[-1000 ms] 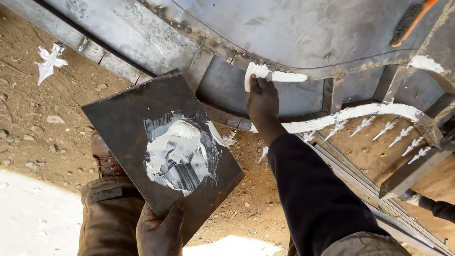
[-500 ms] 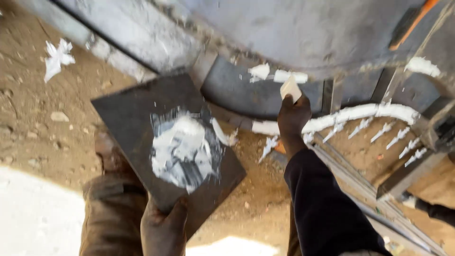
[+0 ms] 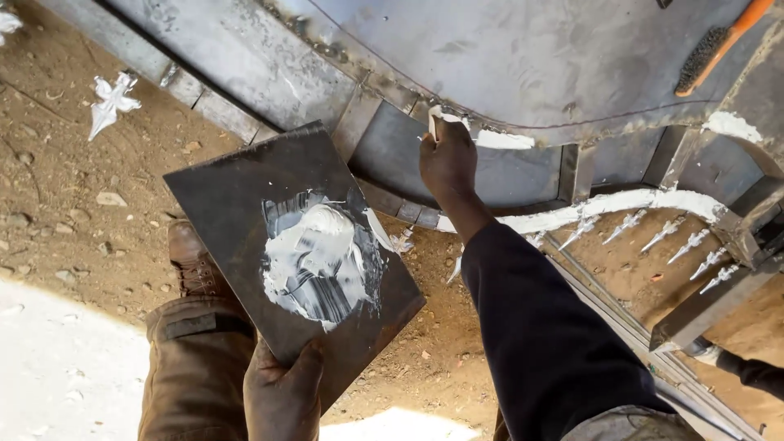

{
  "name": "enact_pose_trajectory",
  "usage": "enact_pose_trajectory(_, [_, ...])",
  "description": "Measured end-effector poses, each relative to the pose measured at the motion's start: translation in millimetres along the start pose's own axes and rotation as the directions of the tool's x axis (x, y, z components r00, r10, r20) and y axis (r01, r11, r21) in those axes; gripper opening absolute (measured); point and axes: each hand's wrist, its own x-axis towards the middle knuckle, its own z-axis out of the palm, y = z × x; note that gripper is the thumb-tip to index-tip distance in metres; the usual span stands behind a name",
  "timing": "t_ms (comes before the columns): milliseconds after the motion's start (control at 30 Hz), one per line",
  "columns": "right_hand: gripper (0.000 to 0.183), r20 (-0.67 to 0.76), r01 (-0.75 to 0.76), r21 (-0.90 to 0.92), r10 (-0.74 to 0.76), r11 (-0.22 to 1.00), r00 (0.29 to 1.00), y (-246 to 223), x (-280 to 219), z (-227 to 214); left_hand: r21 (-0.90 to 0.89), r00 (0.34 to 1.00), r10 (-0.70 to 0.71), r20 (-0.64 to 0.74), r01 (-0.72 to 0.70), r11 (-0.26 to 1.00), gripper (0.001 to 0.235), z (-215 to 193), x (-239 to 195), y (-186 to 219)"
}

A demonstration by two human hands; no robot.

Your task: Applying and smoothing filler paste onto the joints of a metal structure using a handheld spreader

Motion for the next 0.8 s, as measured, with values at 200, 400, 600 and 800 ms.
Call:
enact_pose_trajectory(200, [0.042,0.192,-0.472,0.373,0.432,0.799,0.881,-7.1,-62.6,-18.2,0.018,0.994,0.097,-0.043,-0.096,0.995,0.042,7.9,4.9,-15.3])
enact_pose_trajectory(400, [0.032,0.441,-0.543,0.824,0.783,-0.161,0.438,38.8,-81.6,0.4,-0.283,0.991,0.102,0.084,-0.075,0.956,0.063,15.6,1.7,-9.2])
enact_pose_trajectory(600, [0.034,0.613,-0.400,0.753,0.777,-0.522,0.141,50.3,-38.9,31.3,-0.303,0.998,-0.054,0.039,0.063,0.951,0.046,16.0,9.6,-30.6])
enact_pose_trajectory(800, [0.028,0.652,-0.490,0.710,0.735,-0.506,0.186,67.4,-53.7,60.7,-0.244,0.998,-0.002,0.058,0.016,0.970,0.067,11.8,3.5,-20.0])
